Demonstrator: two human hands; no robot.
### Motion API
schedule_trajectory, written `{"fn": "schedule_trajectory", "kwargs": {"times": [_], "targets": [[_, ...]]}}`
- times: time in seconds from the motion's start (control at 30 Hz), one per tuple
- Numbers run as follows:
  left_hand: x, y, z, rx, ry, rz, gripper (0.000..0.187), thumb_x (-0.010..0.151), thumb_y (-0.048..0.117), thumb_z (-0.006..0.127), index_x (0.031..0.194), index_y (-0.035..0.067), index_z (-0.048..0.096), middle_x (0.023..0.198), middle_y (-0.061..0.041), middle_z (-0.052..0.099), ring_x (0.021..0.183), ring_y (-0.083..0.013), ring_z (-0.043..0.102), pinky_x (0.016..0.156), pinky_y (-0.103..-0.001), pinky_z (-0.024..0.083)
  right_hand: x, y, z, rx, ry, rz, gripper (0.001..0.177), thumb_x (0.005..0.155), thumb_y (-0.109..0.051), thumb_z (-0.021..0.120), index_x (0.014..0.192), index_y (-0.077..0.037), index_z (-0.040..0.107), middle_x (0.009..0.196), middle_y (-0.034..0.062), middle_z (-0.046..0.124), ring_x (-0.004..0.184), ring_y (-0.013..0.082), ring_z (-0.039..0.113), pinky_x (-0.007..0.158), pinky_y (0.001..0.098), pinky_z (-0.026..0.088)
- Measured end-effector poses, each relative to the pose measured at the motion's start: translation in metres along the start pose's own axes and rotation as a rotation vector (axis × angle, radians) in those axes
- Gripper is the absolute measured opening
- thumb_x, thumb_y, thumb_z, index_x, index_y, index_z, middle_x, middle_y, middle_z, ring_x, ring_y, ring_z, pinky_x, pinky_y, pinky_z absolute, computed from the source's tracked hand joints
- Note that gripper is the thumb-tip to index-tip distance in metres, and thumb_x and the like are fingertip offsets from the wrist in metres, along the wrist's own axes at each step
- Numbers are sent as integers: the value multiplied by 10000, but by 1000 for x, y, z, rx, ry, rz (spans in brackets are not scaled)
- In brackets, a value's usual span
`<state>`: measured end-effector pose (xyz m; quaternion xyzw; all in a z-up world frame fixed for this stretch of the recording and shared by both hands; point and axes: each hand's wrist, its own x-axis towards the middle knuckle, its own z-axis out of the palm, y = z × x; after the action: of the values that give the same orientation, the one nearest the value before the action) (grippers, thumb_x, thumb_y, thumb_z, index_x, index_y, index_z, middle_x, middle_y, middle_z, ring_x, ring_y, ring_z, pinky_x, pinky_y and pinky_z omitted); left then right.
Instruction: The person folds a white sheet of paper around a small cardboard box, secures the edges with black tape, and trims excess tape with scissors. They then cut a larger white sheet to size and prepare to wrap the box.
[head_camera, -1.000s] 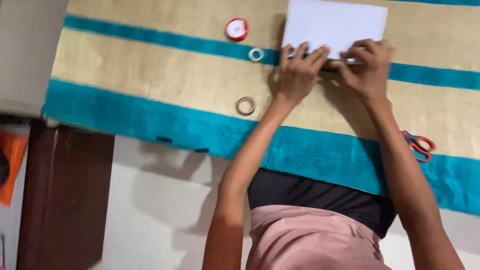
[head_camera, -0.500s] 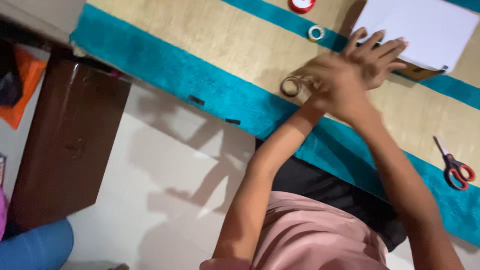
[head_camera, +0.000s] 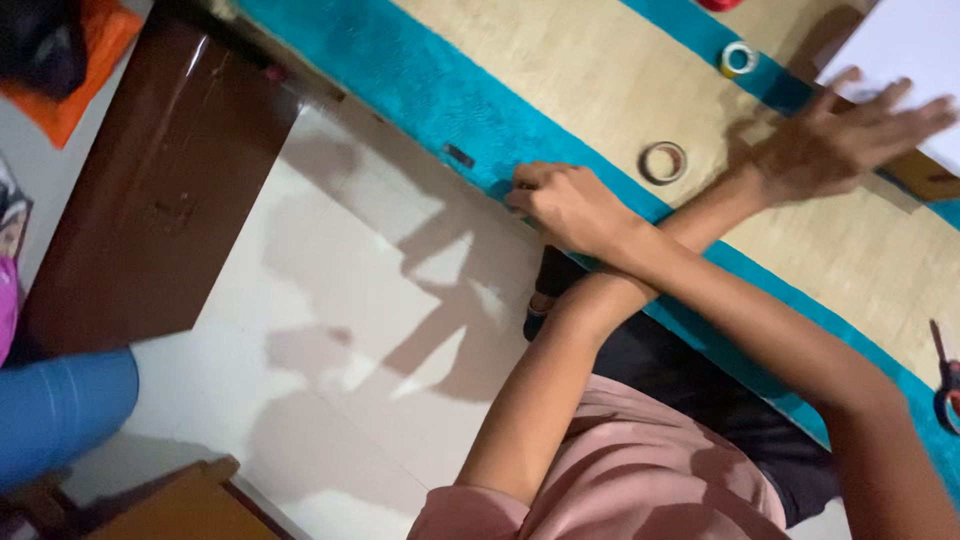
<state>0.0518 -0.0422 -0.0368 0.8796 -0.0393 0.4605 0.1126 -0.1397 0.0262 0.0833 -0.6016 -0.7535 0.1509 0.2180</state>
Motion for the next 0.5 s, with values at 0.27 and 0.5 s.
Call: {"fn": "schedule_trajectory", "kwargs": {"times": [0.27,0.5], "targets": [[22,5,-68,-48,-41,-33,710,954,50,603,1580,251,335,1595,54,429,1421,-229,436,1192,-541,302,2,-10,8,-121,-38,60,129,803,-6,648,932,-5,635,1002,172,618,950,373,653,713,469,546],[-1,13,-32,-37,-136,-38,678,916,91,614,1545,218,397,1551,23,482,1412,-241,456,1204,-554,306,-1,-7,1,103,-101,161,285,671,43,670,928,20,549,967,176,570,887,390,622,694,474,513]]}}
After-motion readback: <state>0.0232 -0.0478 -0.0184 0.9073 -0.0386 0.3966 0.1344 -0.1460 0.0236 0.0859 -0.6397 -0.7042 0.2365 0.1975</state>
